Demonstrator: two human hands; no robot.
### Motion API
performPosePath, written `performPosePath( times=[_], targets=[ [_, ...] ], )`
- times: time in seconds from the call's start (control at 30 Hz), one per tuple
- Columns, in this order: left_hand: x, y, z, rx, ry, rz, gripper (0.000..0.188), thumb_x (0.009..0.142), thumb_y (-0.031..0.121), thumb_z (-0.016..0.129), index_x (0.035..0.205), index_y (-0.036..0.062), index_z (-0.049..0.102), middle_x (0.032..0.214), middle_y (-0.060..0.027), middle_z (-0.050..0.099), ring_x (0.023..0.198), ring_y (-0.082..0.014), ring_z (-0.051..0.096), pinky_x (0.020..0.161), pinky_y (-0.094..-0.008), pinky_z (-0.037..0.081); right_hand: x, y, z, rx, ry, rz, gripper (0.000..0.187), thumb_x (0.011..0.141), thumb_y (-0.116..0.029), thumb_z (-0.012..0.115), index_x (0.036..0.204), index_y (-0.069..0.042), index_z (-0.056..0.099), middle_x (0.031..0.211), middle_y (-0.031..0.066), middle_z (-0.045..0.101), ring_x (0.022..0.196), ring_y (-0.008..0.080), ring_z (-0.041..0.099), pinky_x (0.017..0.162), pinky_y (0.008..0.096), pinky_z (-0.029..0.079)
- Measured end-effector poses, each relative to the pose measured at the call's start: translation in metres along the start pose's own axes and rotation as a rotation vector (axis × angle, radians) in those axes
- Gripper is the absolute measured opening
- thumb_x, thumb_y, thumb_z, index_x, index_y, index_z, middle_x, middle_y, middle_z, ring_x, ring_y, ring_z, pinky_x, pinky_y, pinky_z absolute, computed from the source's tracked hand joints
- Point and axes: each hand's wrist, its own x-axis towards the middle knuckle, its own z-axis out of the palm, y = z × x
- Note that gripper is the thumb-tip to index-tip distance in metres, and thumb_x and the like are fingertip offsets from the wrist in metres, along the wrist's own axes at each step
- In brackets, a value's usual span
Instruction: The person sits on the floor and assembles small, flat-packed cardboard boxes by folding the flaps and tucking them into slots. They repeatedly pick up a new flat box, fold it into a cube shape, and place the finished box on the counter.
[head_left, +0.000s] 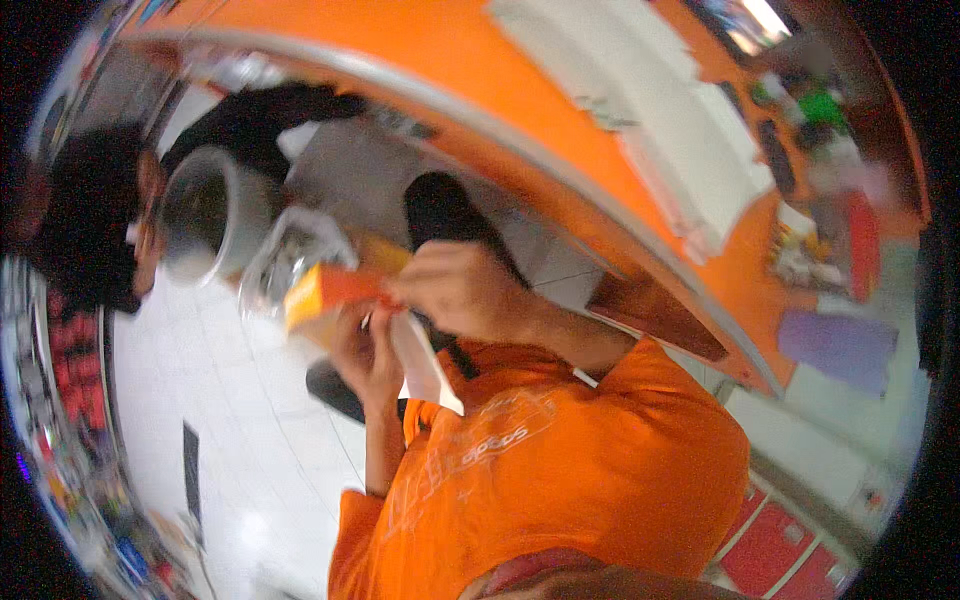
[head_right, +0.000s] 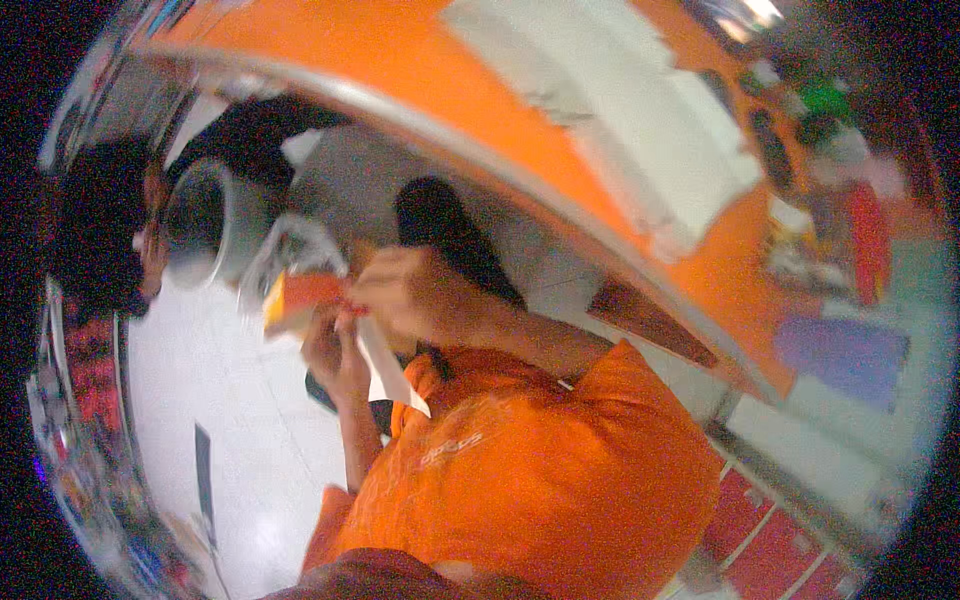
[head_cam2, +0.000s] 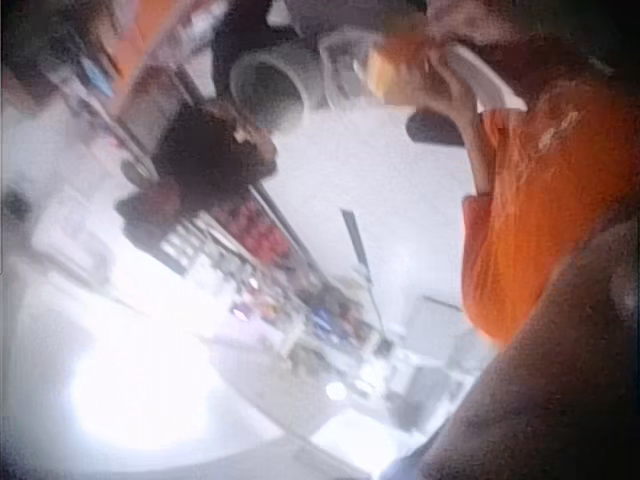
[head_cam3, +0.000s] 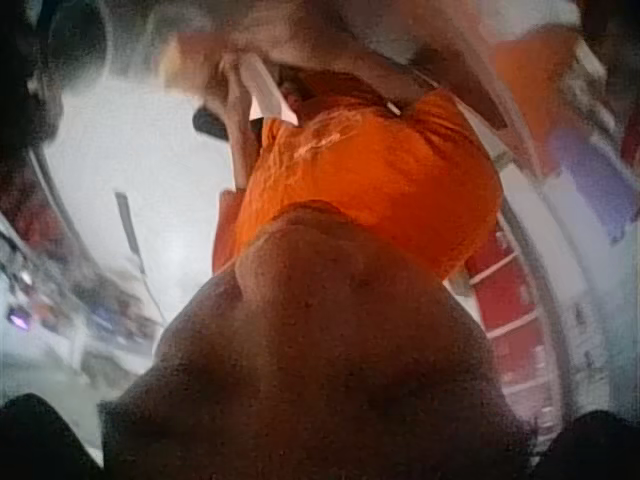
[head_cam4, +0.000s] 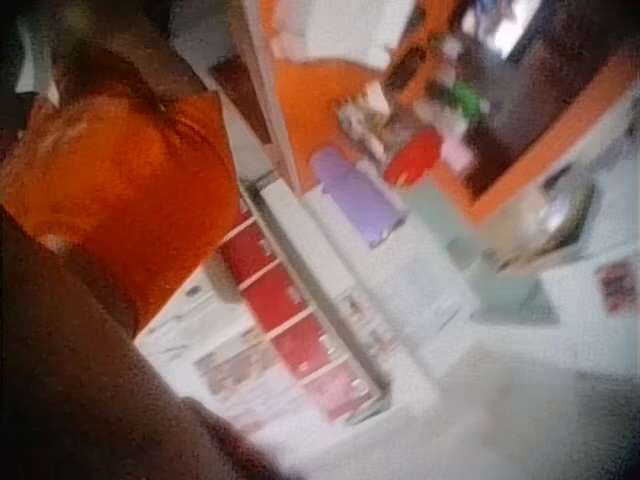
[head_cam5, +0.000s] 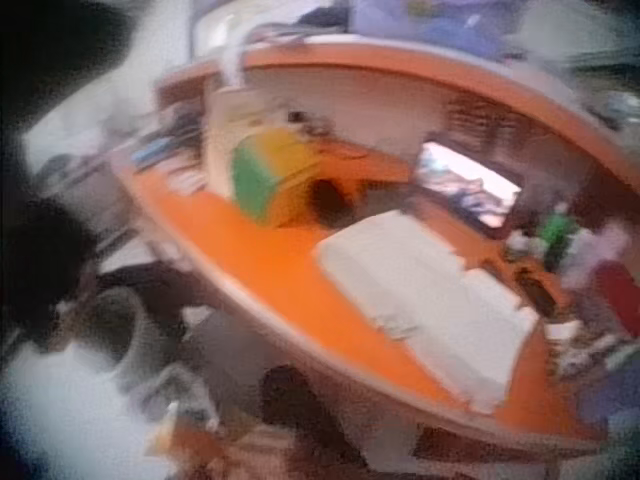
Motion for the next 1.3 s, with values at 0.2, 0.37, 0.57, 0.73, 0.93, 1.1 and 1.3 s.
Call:
performPosePath(
  times=[0.2,0.37,0.57,0.73,0.93,1.1,1.3],
  targets=[
    [0.0,0.016,0.02,-0.531,0.053,-0.257,0.016,0.099,0.016,0.061,0.094,0.0004,0.063,0.105,-0.0049,0.065,0.094,-0.0101,0.056,0.085,-0.0237,0.044,0.01,-0.006,-0.004,0.184,-0.021,0.353,0.01,0.079,-0.007,0.076,0.088,-0.001,0.072,0.081,0.0121,0.071,0.071,0.0237,0.07,0.064,0.0308,0.053],
    [-0.001,0.004,0.015,-0.48,0.009,-0.26,0.015,0.098,0.015,0.062,0.094,0.0017,0.062,0.105,-0.0029,0.064,0.093,-0.01,0.056,0.084,-0.0237,0.044,0.012,-0.006,0.0,0.238,-0.04,0.382,0.011,0.08,-0.008,0.076,0.087,0.0,0.072,0.082,0.0124,0.072,0.07,0.0235,0.071,0.062,0.0305,0.054],
    [0.001,-0.004,0.007,-0.224,0.101,-0.201,0.011,0.095,0.01,0.065,0.099,0.0001,0.061,0.11,-0.0057,0.062,0.098,-0.0132,0.057,0.087,-0.0271,0.047,0.012,0.0,0.0,0.364,-0.025,0.485,0.011,0.078,-0.009,0.077,0.084,-0.001,0.074,0.084,0.0137,0.073,0.078,0.0245,0.072,0.069,0.0329,0.056],
    [0.0,-0.024,-0.011,-0.252,0.084,-0.258,0.024,0.091,0.009,0.068,0.112,-0.0011,0.06,0.113,-0.0097,0.062,0.105,-0.0192,0.057,0.094,-0.0311,0.046,0.014,-0.003,0.008,0.43,-0.04,0.489,0.016,0.071,-0.009,0.082,0.082,-0.001,0.073,0.081,0.0112,0.072,0.076,0.0212,0.07,0.066,0.0302,0.054],
    [0.009,-0.041,-0.032,-0.326,-0.117,-0.169,0.04,0.086,0.013,0.075,0.118,-0.0017,0.057,0.119,-0.0114,0.061,0.107,-0.02,0.059,0.093,-0.0328,0.048,0.025,-0.013,0.009,0.567,-0.176,0.485,0.031,0.063,-0.015,0.09,0.071,-0.004,0.062,0.074,0.0066,0.066,0.068,0.0181,0.065,0.058,0.0299,0.049],
    [0.015,-0.043,-0.042,-0.041,-0.208,0.094,0.044,0.085,0.018,0.076,0.118,-0.0031,0.057,0.12,-0.0133,0.061,0.108,-0.0216,0.058,0.092,-0.0339,0.048,0.035,-0.012,0.0,0.488,-0.158,0.221,0.048,0.057,-0.018,0.094,0.065,-0.007,0.048,0.086,0.0062,0.058,0.081,0.0188,0.062,0.057,0.0295,0.047],
    [0.007,-0.021,-0.016,0.093,0.233,0.262,0.046,0.083,0.021,0.077,0.115,-0.0063,0.06,0.114,-0.0144,0.064,0.103,-0.0221,0.061,0.087,-0.0342,0.05,0.033,-0.001,0.012,0.691,-0.092,0.276,0.04,0.069,-0.02,0.088,0.09,-0.006,0.057,0.097,0.0106,0.058,0.092,0.024,0.063,0.078,0.0339,0.055]
  ],
)
